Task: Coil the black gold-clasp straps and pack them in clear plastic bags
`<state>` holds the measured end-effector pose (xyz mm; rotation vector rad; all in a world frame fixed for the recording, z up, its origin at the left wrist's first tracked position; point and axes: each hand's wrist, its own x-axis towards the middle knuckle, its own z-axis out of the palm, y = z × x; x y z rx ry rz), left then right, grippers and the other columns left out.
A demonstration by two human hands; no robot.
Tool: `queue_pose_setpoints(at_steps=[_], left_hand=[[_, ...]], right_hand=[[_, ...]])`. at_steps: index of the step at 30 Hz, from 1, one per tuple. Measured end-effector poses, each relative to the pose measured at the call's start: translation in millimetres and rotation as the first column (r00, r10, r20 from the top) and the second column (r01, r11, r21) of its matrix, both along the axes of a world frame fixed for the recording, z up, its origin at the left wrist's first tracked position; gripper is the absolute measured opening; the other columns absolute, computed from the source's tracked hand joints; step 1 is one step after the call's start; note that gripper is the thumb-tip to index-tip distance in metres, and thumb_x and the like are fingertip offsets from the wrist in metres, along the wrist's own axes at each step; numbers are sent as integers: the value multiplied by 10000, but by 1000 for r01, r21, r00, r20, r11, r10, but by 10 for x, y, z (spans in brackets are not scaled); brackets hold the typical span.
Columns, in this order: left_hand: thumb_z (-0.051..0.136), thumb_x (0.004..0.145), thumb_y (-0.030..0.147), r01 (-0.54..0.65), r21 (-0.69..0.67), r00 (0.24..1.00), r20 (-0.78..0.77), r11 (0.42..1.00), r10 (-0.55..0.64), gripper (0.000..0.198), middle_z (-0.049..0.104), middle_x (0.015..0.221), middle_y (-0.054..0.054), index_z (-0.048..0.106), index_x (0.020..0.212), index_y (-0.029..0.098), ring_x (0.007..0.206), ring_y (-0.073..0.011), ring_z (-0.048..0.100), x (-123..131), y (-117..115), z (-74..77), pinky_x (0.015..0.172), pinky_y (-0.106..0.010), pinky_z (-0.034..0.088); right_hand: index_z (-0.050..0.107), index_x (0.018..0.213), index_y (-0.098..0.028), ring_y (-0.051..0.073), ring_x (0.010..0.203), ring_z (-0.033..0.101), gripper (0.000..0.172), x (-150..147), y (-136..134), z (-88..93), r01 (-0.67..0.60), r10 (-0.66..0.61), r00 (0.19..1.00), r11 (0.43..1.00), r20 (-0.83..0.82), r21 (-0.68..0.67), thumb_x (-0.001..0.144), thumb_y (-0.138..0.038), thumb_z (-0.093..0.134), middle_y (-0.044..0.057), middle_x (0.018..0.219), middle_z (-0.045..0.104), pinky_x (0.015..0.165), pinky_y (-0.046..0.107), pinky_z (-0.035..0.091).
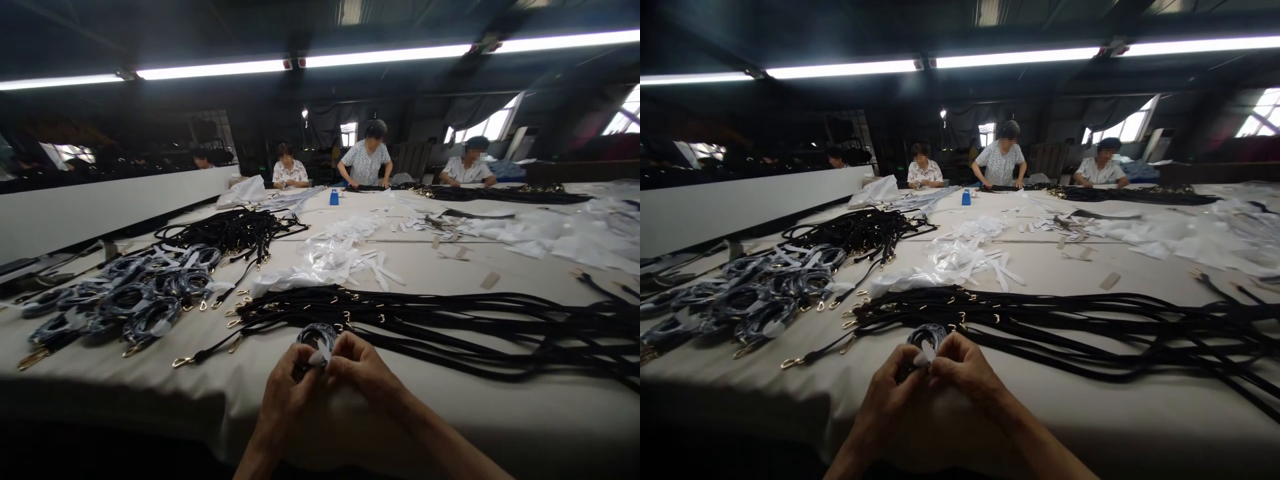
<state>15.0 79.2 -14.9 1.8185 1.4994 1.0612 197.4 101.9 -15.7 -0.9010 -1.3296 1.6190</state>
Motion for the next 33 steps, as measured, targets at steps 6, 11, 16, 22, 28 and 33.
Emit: queue_pose_setpoints(at_steps=[6,11,16,22,28,33], left_hand=[[650,743,244,-74,-86,959,268,994,95,266,705,847,12,607,1005,222,693,-168,623,4,18,-112,649,-261,480],[668,812,318,-61,-19,978,199,998,63,225,699,786,45,601,1017,252,663,-152,619,2,4,-170,654,-252,490],[666,831,284,-84,132,983,173,988,61,130,724,855,32,660,960,271,803,-174,679,34,-13,-222,741,-266,526],[640,865,209,-63,348,998,26,936,57,159,747,899,16,683,999,284,827,-194,690,45,-25,-272,756,-295,542],[573,929,154,18,467,996,-83,884,24,182,747,896,20,640,1050,273,791,-177,697,67,-28,-261,769,-298,514],[544,921,95,47,527,992,-126,849,23,209,729,857,23,595,1047,254,739,-168,660,71,-40,-293,724,-284,492]], right_hand=[[638,744,-137,112,463,587,251,-136,-103,156,9,3,986,997,169,-74,720,-361,749,-8,607,636,462,207,454],[562,631,-165,104,390,577,175,-195,-127,214,100,-72,955,992,288,-83,738,-283,634,-14,578,646,352,167,360],[532,668,-170,109,374,578,185,-192,-53,151,117,-78,963,984,259,-137,747,-317,612,0,598,669,356,172,357],[534,692,-168,114,386,572,260,-240,-13,158,144,-108,963,981,248,-128,757,-391,652,1,601,653,369,189,360],[593,771,-177,117,476,572,136,-241,-71,112,184,-182,931,983,318,23,796,-308,620,-28,623,589,455,226,459],[574,1060,-196,143,594,632,273,-144,-2,151,60,-76,932,997,354,55,789,-232,577,-38,756,551,545,260,526]])
